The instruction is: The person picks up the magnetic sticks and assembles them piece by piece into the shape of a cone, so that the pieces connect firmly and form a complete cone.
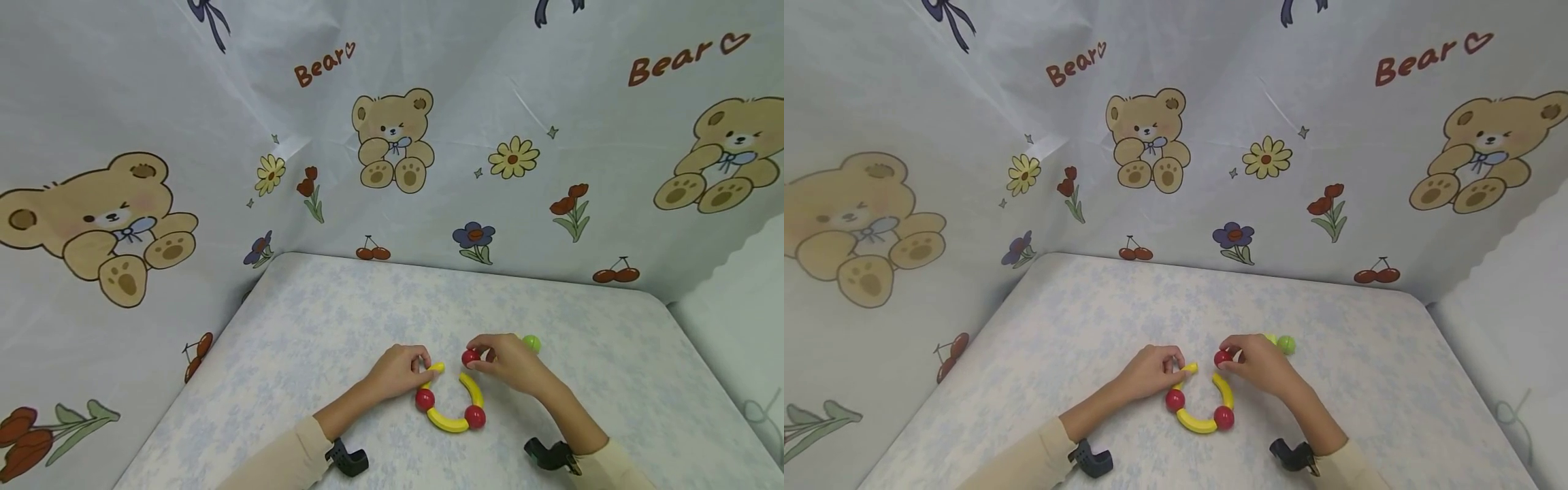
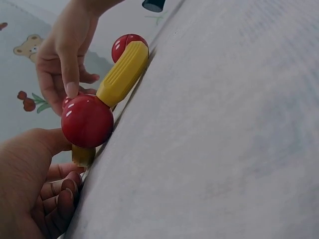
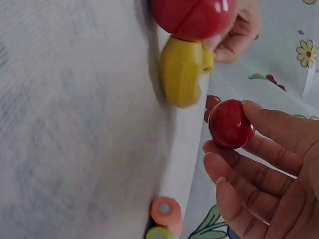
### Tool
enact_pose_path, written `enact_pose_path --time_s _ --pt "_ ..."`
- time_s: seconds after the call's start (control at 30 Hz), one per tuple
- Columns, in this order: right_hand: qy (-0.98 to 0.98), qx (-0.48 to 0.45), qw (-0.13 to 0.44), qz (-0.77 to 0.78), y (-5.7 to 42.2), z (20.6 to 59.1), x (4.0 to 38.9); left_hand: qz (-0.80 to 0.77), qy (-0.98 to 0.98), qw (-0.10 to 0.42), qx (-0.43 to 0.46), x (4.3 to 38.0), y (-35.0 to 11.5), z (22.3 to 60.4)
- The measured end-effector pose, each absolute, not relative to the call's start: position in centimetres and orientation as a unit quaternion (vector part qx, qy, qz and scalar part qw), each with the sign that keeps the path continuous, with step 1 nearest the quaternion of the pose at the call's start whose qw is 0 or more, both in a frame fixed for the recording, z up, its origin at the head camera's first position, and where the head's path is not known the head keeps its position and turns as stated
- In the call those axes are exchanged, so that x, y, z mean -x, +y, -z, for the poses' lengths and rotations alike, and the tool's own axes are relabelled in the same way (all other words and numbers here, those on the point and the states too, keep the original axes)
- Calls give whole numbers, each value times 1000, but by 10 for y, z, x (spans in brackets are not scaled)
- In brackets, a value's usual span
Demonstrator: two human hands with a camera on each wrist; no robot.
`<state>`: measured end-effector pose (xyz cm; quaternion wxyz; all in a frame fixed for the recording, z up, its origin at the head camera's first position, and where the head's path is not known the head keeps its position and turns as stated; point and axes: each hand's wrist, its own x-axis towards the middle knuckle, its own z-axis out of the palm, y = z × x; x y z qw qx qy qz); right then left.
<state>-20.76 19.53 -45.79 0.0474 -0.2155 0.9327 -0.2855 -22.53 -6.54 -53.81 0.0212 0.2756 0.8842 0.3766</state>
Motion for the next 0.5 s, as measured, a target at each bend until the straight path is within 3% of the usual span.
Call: enact_pose_path --time_s 0.5 --pt "932 246 72 257 171 466 216 -381 884 30 -269 224 -65 535"
